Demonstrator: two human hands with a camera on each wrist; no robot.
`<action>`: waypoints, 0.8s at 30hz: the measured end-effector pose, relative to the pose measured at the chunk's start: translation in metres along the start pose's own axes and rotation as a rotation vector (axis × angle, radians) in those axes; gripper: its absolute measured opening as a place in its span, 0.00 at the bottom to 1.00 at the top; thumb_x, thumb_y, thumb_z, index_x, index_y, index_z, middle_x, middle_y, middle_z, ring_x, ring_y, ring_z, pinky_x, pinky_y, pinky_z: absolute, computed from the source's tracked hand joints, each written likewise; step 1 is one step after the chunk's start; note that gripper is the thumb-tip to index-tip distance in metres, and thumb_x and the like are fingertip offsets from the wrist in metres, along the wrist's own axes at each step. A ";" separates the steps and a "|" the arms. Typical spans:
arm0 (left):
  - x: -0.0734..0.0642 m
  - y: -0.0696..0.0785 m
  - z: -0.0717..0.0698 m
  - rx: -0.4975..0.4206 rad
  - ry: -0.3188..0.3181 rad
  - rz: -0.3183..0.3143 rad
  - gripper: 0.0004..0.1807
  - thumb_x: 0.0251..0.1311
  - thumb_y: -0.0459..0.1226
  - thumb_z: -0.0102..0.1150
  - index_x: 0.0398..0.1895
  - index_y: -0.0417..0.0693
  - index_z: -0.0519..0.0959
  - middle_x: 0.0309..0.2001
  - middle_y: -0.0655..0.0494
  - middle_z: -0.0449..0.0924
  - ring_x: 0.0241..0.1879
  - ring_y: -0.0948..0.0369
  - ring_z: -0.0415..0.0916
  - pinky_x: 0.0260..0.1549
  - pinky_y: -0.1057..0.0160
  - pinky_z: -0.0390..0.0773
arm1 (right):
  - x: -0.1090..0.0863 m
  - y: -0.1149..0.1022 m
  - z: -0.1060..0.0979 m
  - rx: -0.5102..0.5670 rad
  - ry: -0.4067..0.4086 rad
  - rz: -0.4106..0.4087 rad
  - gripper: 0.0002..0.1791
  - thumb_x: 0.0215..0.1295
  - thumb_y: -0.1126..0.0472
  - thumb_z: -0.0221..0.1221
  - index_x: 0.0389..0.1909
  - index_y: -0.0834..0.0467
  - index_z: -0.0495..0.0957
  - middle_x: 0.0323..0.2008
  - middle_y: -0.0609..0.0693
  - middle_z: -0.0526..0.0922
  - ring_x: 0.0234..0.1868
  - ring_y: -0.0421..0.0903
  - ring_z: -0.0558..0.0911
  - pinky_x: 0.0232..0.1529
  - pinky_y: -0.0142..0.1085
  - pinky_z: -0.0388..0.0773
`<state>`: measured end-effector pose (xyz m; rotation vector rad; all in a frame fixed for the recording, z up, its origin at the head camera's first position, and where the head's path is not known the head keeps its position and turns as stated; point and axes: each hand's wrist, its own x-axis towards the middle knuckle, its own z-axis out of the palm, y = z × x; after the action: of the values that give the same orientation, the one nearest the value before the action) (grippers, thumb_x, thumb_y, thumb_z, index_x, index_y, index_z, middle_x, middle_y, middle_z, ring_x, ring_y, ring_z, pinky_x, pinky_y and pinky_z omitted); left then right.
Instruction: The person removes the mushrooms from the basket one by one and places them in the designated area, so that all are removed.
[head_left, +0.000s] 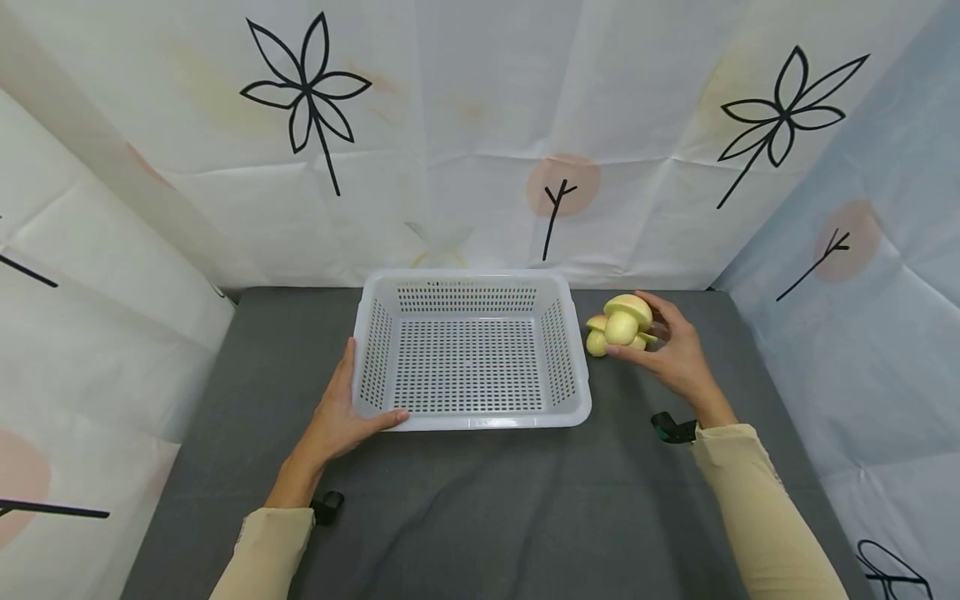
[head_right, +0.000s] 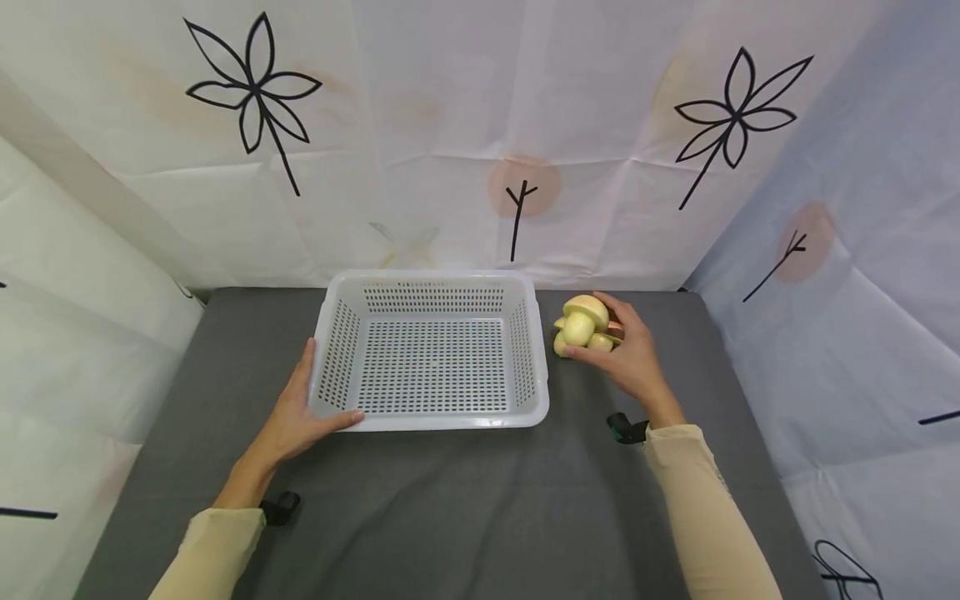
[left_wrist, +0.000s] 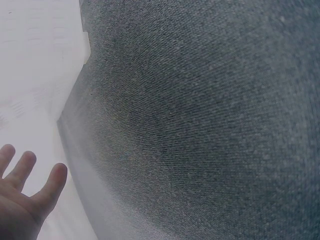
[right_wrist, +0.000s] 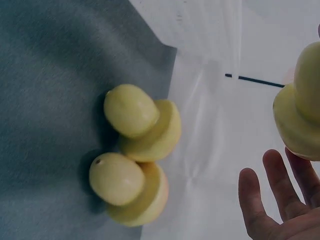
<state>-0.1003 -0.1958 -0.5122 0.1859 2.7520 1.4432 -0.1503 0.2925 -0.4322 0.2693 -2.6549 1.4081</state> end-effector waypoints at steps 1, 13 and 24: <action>0.000 0.000 0.000 -0.001 -0.001 -0.001 0.78 0.40 0.54 0.84 0.82 0.69 0.28 0.82 0.52 0.38 0.76 0.43 0.47 0.64 0.29 0.54 | -0.001 0.002 -0.002 -0.006 0.007 0.004 0.50 0.51 0.66 0.77 0.76 0.58 0.63 0.65 0.58 0.69 0.57 0.48 0.72 0.58 0.50 0.70; 0.001 0.001 0.000 -0.021 -0.010 -0.008 0.78 0.40 0.54 0.84 0.81 0.72 0.28 0.82 0.56 0.36 0.77 0.44 0.46 0.65 0.30 0.53 | -0.006 0.029 -0.026 -0.054 0.082 0.060 0.49 0.55 0.65 0.76 0.76 0.60 0.62 0.65 0.59 0.69 0.56 0.36 0.69 0.51 0.23 0.70; 0.001 0.000 -0.001 -0.036 -0.014 0.005 0.78 0.41 0.53 0.84 0.81 0.72 0.28 0.82 0.57 0.36 0.76 0.44 0.48 0.64 0.30 0.55 | -0.011 0.056 -0.044 -0.087 0.128 0.154 0.47 0.59 0.66 0.73 0.77 0.64 0.59 0.67 0.63 0.67 0.54 0.30 0.68 0.54 0.32 0.72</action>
<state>-0.1016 -0.1962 -0.5116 0.2007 2.7144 1.4849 -0.1508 0.3608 -0.4546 -0.0346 -2.6706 1.2975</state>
